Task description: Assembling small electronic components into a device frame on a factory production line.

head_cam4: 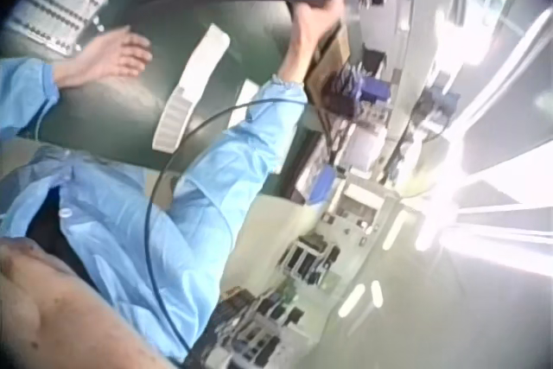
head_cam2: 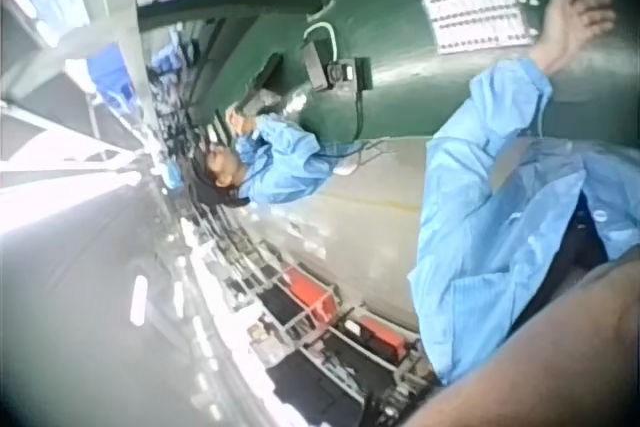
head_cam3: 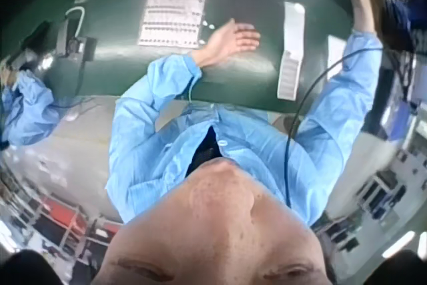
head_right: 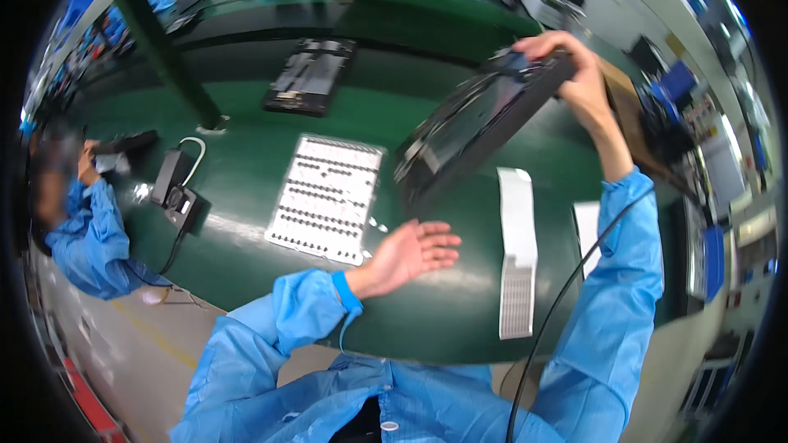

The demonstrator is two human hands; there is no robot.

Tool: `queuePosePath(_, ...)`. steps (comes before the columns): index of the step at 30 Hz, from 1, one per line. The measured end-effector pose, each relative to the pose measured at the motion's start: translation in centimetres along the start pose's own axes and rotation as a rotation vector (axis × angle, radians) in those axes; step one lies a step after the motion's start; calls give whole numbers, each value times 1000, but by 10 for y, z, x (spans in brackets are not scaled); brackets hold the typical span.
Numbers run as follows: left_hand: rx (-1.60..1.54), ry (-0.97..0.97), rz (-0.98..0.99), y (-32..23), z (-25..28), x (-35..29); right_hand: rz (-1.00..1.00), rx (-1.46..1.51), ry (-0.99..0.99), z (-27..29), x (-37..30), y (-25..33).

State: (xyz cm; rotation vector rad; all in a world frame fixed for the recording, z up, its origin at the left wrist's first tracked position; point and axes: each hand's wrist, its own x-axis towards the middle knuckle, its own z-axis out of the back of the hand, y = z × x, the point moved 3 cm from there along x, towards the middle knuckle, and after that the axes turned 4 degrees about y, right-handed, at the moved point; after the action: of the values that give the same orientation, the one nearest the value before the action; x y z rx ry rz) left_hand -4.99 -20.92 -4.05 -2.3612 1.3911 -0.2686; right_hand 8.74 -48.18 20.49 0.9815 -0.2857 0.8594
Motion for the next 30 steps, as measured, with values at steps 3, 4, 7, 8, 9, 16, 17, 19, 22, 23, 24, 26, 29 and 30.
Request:
queuePosePath(3, -158, 27, 137, 8, -1, 4, -41, 345, 46, -54, -41, 20)
queuePosePath(4, -231, 36, 211, 2, -12, 0, -85, 412, 59, -67, -54, 29)
queuePosePath(7, -225, 141, 143, -11, 12, -9, -109, 404, -19, -81, -90, 28)
queuePosePath(8, -180, 122, 151, -12, 14, -8, -109, 397, -46, -77, -99, 25)
queuePosePath(9, -135, 105, 156, -13, 16, -6, -66, 442, -91, -73, -107, 26)
queuePosePath(16, 95, 50, 71, -18, 13, -4, -68, 605, -85, -85, -139, 33)
queuePosePath(17, 170, 162, 41, -18, 6, -5, -148, 594, -43, -93, -143, 33)
queuePosePath(19, 872, -138, -235, -11, -31, -9, -287, 339, -18, -100, -151, 34)
queuePosePath(22, 787, -197, -240, -14, -48, -15, -264, -237, -184, -86, -190, 17)
queuePosePath(23, 794, -232, -254, -14, -46, -16, -417, -176, -250, -85, -202, 17)
queuePosePath(24, 876, -256, -295, -10, -46, -13, -376, -168, -359, -83, -222, 12)
queuePosePath(26, 1059, -324, -310, -4, -49, -8, -330, -150, -475, -83, -255, 11)
queuePosePath(29, 1061, -388, -250, -3, -46, -9, -474, 215, -546, -93, -277, 24)
queuePosePath(30, 1020, -415, -226, -2, -44, -9, -521, 226, -524, -95, -280, 26)
